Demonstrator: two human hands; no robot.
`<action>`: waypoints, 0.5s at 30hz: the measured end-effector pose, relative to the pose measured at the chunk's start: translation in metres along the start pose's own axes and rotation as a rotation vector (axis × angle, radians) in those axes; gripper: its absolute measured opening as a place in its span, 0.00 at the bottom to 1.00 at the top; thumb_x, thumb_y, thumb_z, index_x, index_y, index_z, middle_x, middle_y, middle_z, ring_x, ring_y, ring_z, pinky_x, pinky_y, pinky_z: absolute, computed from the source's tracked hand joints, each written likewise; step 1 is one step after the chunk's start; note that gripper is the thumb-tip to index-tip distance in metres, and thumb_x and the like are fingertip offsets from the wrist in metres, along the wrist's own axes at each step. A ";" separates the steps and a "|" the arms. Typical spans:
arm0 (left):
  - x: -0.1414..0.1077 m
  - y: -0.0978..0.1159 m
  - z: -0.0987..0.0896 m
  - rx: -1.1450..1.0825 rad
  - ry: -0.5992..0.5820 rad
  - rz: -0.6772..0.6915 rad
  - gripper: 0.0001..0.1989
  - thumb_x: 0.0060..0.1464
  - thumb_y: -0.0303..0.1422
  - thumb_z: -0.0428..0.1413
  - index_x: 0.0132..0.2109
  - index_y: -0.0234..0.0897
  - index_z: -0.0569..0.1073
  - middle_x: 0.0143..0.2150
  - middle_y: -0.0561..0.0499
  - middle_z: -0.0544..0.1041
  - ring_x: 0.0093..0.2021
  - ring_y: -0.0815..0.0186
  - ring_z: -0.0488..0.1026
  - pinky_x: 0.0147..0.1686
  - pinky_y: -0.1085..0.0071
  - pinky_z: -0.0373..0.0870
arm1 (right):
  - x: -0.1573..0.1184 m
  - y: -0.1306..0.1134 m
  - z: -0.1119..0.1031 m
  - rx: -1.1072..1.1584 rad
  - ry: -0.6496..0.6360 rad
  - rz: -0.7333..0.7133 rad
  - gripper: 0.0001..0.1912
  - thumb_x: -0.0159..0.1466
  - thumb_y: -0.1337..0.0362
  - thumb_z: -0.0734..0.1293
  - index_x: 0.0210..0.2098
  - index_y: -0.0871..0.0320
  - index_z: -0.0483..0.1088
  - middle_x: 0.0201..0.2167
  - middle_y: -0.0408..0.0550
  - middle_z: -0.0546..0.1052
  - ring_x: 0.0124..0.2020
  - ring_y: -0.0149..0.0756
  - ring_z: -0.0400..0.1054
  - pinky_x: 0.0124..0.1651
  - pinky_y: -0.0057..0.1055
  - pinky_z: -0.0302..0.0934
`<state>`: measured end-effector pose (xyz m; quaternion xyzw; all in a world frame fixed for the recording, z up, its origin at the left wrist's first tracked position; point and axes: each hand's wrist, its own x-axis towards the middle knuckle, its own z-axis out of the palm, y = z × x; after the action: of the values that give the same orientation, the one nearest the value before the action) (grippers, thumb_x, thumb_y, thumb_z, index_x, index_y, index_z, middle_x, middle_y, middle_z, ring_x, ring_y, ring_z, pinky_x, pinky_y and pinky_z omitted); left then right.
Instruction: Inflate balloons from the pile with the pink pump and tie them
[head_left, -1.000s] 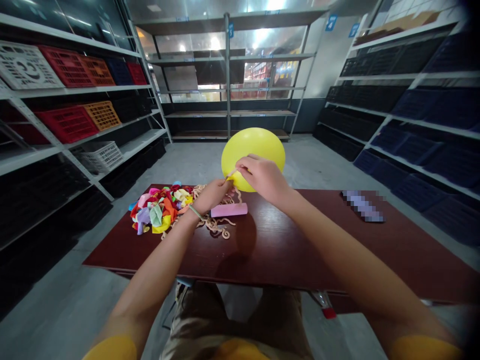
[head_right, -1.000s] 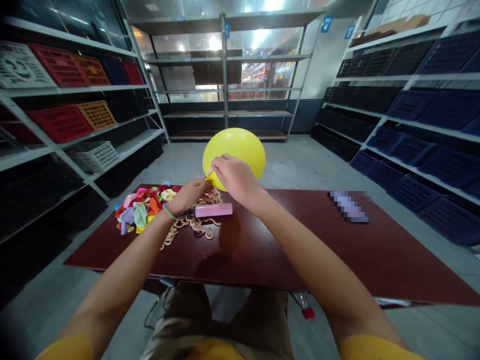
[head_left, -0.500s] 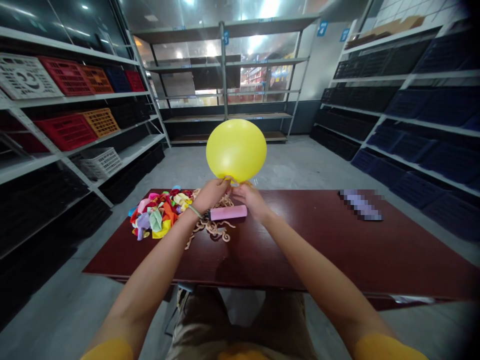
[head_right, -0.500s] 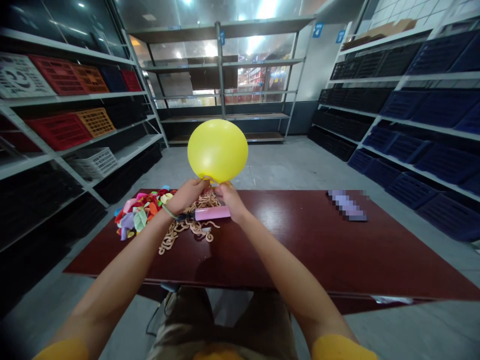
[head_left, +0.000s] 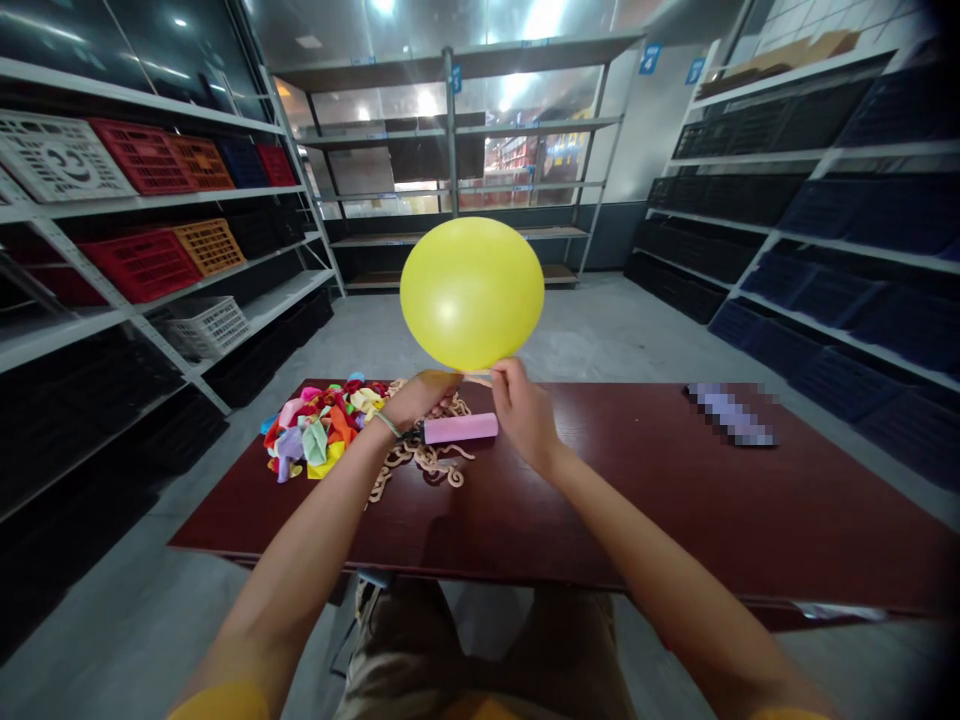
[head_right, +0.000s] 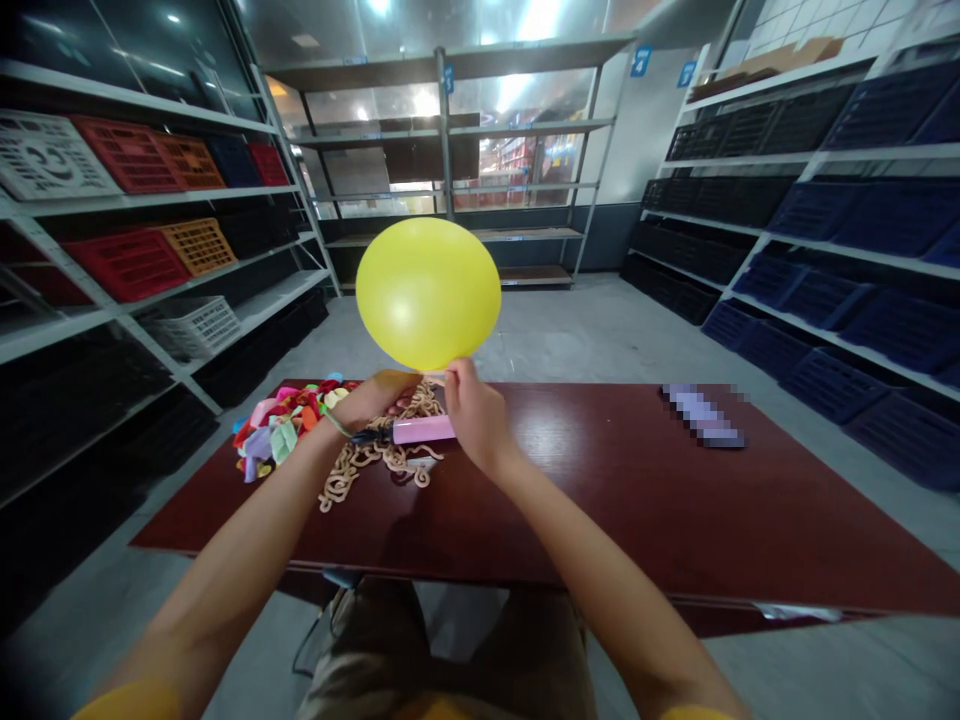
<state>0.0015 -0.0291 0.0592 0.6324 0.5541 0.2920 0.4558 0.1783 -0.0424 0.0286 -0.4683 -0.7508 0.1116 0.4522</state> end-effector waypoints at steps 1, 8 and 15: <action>0.003 -0.001 0.002 -0.051 -0.032 -0.028 0.20 0.61 0.41 0.48 0.23 0.39 0.57 0.19 0.55 0.59 0.17 0.72 0.53 0.19 0.72 0.47 | 0.000 -0.004 -0.010 -0.105 -0.013 -0.093 0.12 0.71 0.60 0.54 0.43 0.55 0.67 0.29 0.47 0.74 0.30 0.37 0.65 0.32 0.31 0.51; 0.006 0.010 0.017 0.028 -0.147 0.041 0.15 0.56 0.26 0.46 0.22 0.38 0.57 0.18 0.56 0.58 0.17 0.75 0.53 0.21 0.75 0.55 | 0.037 -0.039 -0.052 -0.713 -0.223 -0.901 0.17 0.71 0.71 0.52 0.38 0.58 0.70 0.29 0.48 0.75 0.32 0.37 0.62 0.37 0.36 0.49; -0.003 0.029 0.029 0.102 -0.183 0.222 0.14 0.54 0.30 0.50 0.22 0.38 0.57 0.20 0.56 0.58 0.20 0.72 0.55 0.20 0.74 0.62 | 0.055 -0.044 -0.071 -0.697 -0.366 -0.884 0.12 0.68 0.73 0.54 0.39 0.60 0.69 0.30 0.48 0.74 0.32 0.36 0.62 0.38 0.34 0.49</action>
<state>0.0383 -0.0388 0.0736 0.7362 0.4510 0.2531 0.4365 0.1985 -0.0402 0.1262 -0.2053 -0.9329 -0.2615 0.1386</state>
